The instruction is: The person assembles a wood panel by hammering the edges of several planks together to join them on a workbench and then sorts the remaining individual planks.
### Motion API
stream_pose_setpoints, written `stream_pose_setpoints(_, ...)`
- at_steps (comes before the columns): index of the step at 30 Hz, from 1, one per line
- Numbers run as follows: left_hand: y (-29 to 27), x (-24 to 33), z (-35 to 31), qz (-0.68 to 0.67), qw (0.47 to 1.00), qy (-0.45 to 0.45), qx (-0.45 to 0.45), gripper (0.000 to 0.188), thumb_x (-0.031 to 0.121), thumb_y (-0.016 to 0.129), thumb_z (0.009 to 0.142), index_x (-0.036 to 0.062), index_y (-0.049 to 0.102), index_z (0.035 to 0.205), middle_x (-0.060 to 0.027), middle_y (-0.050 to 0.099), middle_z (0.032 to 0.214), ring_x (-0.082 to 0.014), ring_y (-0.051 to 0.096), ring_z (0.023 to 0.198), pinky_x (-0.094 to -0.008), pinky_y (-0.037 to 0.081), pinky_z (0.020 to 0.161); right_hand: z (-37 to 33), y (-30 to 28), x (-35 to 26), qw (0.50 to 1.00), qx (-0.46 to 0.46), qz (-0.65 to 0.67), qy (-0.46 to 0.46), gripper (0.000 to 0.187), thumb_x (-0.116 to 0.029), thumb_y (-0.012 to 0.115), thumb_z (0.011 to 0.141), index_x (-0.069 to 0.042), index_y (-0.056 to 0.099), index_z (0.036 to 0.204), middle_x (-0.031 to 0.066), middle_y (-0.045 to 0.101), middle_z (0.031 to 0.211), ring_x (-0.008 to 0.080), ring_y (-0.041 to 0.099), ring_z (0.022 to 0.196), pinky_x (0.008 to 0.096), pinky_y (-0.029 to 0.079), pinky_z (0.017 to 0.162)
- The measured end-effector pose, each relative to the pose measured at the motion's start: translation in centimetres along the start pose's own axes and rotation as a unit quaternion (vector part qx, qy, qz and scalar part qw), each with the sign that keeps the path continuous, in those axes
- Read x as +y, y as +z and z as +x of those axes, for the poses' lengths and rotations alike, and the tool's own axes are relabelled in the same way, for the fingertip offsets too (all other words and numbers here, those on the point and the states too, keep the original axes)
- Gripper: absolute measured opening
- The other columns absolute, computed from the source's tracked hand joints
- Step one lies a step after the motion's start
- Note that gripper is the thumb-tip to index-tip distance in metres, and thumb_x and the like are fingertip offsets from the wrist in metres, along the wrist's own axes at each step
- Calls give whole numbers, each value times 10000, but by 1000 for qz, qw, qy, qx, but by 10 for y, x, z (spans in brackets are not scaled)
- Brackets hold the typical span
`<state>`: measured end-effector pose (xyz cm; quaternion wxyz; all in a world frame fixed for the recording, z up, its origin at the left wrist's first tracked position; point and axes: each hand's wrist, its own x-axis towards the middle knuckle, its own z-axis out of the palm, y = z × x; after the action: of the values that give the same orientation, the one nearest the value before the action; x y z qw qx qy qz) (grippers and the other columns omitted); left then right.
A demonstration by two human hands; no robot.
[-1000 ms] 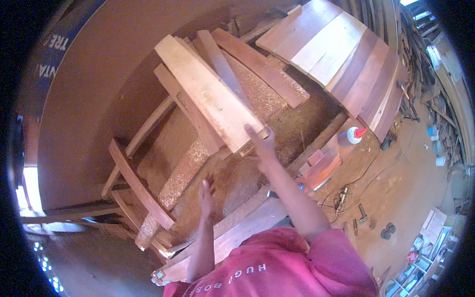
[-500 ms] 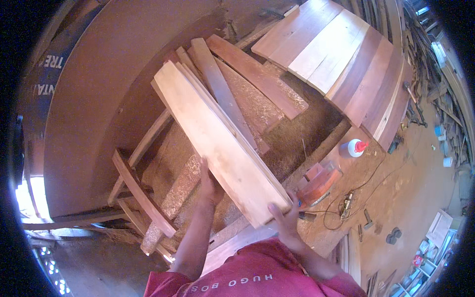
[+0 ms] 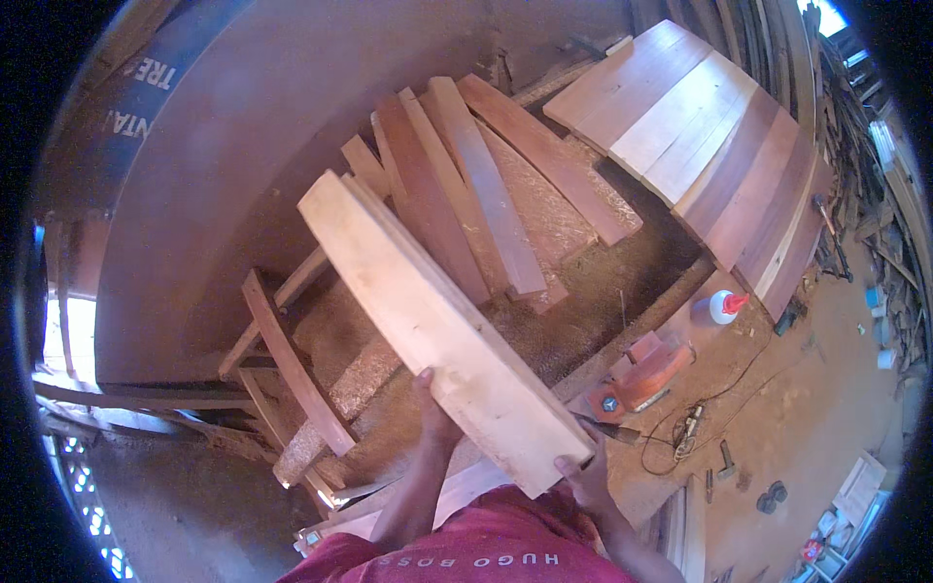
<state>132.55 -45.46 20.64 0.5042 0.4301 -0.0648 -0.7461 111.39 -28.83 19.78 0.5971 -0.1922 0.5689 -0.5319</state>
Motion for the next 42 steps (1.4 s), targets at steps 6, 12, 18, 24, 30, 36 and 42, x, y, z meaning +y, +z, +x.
stream_pose_setpoints(6,-51,99,21,60,993,82,54,693,553,410,899,38,473,1358,-162,600,1235,-313,592,1119,-464,488,958,32,122,48,988,-46,109,97,813,-279,806,802,33,305,1361,158,525,1226,234,553,1128,370,477,971)
stream_pose_setpoints(12,-131,154,110,76,996,15,37,715,581,369,913,26,470,1352,-173,573,1290,-329,562,1178,-467,479,1000,97,210,137,995,4,61,84,770,-273,800,808,4,303,1326,141,526,1189,204,629,960,350,584,749)
stream_pose_setpoints(18,-209,146,142,99,993,64,14,699,527,451,966,3,384,1424,-186,535,1338,-314,547,1208,-424,499,991,109,233,147,997,13,11,73,885,-268,809,799,10,230,1408,147,488,1251,213,515,1155,344,454,986)
stream_pose_setpoints(24,-173,130,124,492,799,188,290,783,418,597,951,-57,269,1480,-262,408,1444,-345,451,1318,-416,462,1042,132,199,139,971,-134,-155,120,1137,-597,720,794,49,128,1516,309,373,1456,358,421,1343,385,383,1099)
stream_pose_setpoints(30,-179,83,116,737,620,172,206,829,407,613,936,-112,249,1470,-335,185,1545,-419,174,1463,-421,163,1207,197,103,72,958,-86,-240,129,474,-403,663,907,-2,642,1158,114,679,1093,181,626,1000,349,508,848)
stream_pose_setpoints(36,-190,86,119,794,567,145,164,826,435,605,932,-110,281,1461,-334,183,1546,-404,158,1472,-401,179,1201,345,-27,-50,946,302,-59,-101,317,-294,626,957,-52,578,1156,11,599,904,82,561,753,240,469,566)
stream_pose_setpoints(42,-161,112,120,783,605,26,145,842,476,624,913,-77,310,1465,-317,191,1549,-381,190,1468,-383,203,1193,447,-66,-91,956,290,-20,23,470,-306,681,922,-5,529,1250,71,631,1069,160,604,894,310,508,694)
